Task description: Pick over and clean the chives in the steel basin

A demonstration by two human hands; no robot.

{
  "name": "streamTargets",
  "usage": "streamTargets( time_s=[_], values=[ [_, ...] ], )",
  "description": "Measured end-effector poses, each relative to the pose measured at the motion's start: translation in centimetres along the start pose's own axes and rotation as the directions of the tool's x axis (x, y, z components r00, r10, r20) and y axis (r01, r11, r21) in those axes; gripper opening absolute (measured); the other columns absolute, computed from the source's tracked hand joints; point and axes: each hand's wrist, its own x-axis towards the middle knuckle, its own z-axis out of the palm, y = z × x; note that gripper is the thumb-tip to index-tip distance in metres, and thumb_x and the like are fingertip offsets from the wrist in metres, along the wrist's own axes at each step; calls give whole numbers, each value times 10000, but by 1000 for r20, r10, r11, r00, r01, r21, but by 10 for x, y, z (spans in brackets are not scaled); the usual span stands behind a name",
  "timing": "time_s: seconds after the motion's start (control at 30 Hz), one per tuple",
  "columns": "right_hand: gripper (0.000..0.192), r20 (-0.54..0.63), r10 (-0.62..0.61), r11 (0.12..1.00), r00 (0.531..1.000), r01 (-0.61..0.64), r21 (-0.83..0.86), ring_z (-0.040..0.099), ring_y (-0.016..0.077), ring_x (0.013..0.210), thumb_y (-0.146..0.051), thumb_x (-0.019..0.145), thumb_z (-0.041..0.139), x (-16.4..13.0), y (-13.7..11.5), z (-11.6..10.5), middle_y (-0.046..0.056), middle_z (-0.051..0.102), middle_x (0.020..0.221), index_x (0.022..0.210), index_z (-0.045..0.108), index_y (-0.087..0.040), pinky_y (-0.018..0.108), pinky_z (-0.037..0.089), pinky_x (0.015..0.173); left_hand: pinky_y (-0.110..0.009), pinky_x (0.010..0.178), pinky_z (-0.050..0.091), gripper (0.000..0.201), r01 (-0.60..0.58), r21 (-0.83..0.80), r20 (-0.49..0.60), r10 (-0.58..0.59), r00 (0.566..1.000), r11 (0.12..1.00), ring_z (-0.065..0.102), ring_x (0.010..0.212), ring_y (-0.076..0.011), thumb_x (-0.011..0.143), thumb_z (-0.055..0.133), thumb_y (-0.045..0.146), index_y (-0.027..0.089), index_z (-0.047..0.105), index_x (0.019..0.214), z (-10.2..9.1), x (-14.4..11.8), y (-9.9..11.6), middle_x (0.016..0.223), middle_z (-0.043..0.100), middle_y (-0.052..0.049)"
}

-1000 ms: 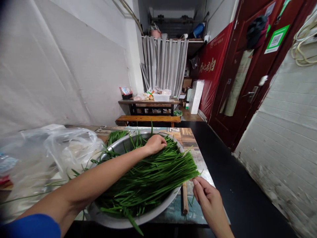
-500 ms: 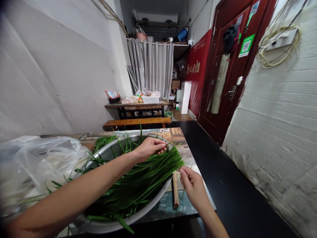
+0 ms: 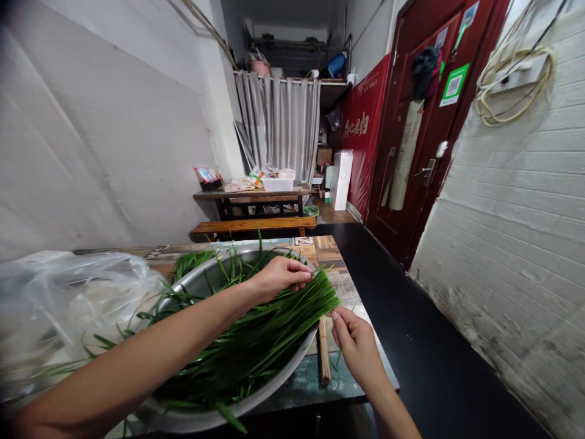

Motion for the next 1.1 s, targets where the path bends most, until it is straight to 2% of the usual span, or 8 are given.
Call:
streamTargets(
  time_s=[0.27,0.37,0.47,0.57,0.7,0.83,0.93,1.1],
  values=[
    [348,7,-9,1000,1000,9,29,255,96,437,-373,903,390,-2,0,5,-73,297,484,597,386,-207,235,209,429,-241,612,412,316,123,-72,44,-120,992,990,549,590,-110,480,801,271,108,707,734,-7,4,-12,669,658,-48],
    [339,-6,-20,1000,1000,20,22,262,96,438,-372,902,393,-3,-3,4,-73,293,488,609,411,-201,231,218,429,-249,659,433,453,202,-177,153,-176,973,963,583,631,-118,479,809,287,127,690,886,-8,0,-7,748,672,-58],
    [303,25,-74,997,997,75,-11,286,97,434,-371,898,402,4,-16,-2,-75,297,489,672,482,-186,224,241,428,-246,713,438,502,140,-140,286,-95,953,980,608,706,-129,531,787,311,139,660,986,-10,-7,10,842,679,-60],
    [305,87,-180,976,980,189,-105,379,108,427,-370,893,405,21,-38,-10,-59,378,473,707,549,-176,219,299,427,-262,706,450,399,58,-75,364,-27,931,996,616,692,-151,566,759,354,96,684,862,-15,-16,33,795,684,-68],
    [268,140,-342,866,929,369,-338,618,184,655,-352,871,447,49,-74,-25,32,670,724,852,658,-188,254,458,582,-282,680,465,383,-33,-187,242,78,967,982,622,663,-159,561,763,360,88,672,815,-34,-29,69,771,685,-79],
    [273,147,-441,778,885,459,-429,647,222,883,-323,866,454,62,-100,-33,58,705,986,1008,662,-219,306,488,762,-253,641,450,352,-93,-201,179,130,975,975,612,683,-136,605,743,345,112,662,857,-65,-50,92,809,678,-74],
    [282,227,-453,753,862,507,-420,652,212,869,-303,877,436,62,-115,-31,50,710,980,1022,661,-215,299,493,767,-229,627,431,341,-145,-165,168,173,970,976,599,696,-121,629,729,337,101,665,868,-78,-65,93,840,672,-86],
    [292,313,-430,718,847,531,-450,662,197,771,-272,885,416,60,-129,-23,44,723,899,1035,658,-205,284,504,708,-188,541,382,295,-203,-138,137,221,965,970,562,601,-84,611,745,315,85,674,782,-80,-75,81,740,666,-59]
  ],
)
